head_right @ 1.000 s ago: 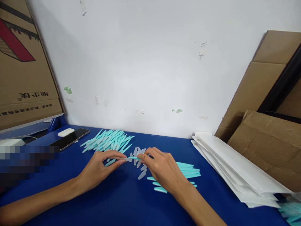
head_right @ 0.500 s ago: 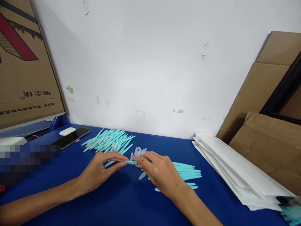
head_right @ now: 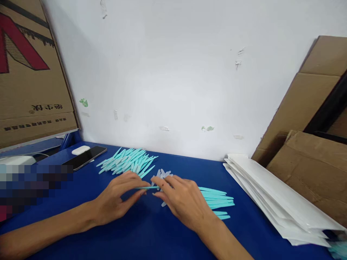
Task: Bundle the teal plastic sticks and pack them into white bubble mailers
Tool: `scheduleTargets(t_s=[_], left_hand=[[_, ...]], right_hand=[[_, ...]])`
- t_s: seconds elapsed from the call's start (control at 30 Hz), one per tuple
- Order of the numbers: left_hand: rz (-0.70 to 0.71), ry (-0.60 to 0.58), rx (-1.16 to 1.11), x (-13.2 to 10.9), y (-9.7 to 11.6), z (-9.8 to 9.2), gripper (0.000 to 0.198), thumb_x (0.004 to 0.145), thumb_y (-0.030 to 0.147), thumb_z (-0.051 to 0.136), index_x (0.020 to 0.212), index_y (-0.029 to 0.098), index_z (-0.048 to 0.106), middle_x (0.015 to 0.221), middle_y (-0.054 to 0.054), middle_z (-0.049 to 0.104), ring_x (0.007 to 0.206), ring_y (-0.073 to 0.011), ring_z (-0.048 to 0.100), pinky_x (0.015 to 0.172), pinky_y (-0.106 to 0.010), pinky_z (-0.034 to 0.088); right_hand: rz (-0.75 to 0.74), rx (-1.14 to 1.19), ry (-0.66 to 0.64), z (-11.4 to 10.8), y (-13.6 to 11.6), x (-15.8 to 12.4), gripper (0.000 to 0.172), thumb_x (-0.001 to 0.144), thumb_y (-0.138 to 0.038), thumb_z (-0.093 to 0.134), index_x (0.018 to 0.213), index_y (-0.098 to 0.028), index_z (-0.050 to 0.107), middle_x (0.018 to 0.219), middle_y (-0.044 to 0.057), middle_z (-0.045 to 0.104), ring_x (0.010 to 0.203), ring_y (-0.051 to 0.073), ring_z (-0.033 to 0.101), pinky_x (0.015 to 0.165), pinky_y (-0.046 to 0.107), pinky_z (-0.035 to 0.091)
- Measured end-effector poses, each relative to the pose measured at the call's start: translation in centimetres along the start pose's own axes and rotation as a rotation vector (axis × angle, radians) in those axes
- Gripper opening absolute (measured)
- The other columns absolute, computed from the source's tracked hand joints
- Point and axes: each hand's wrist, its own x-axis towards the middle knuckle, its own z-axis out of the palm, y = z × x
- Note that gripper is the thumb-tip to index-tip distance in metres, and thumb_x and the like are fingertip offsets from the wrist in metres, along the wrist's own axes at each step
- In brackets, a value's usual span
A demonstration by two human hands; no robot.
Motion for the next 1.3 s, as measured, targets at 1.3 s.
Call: scheduleTargets(t_s=[1.3], left_hand=[[0.164, -0.447, 0.412, 0.6, -1.5, -0.6, 0.034, 0.102, 0.029, 0.044, 0.134, 0.022, 0.056, 0.129, -0.008, 0.065, 0.133, -0.0319, 0.048, 0.109, -0.05, 0.036]], right_hand=[[0.467, -0.153, -0.612, -1.5, 7.1, -1.9, 0.015, 0.092, -0.008, 0.053, 0.087, -0.019, 0.062, 0.084, 0.003, 0.069, 0.072, 0.019, 0.066, 0.056, 0.028, 0.027]])
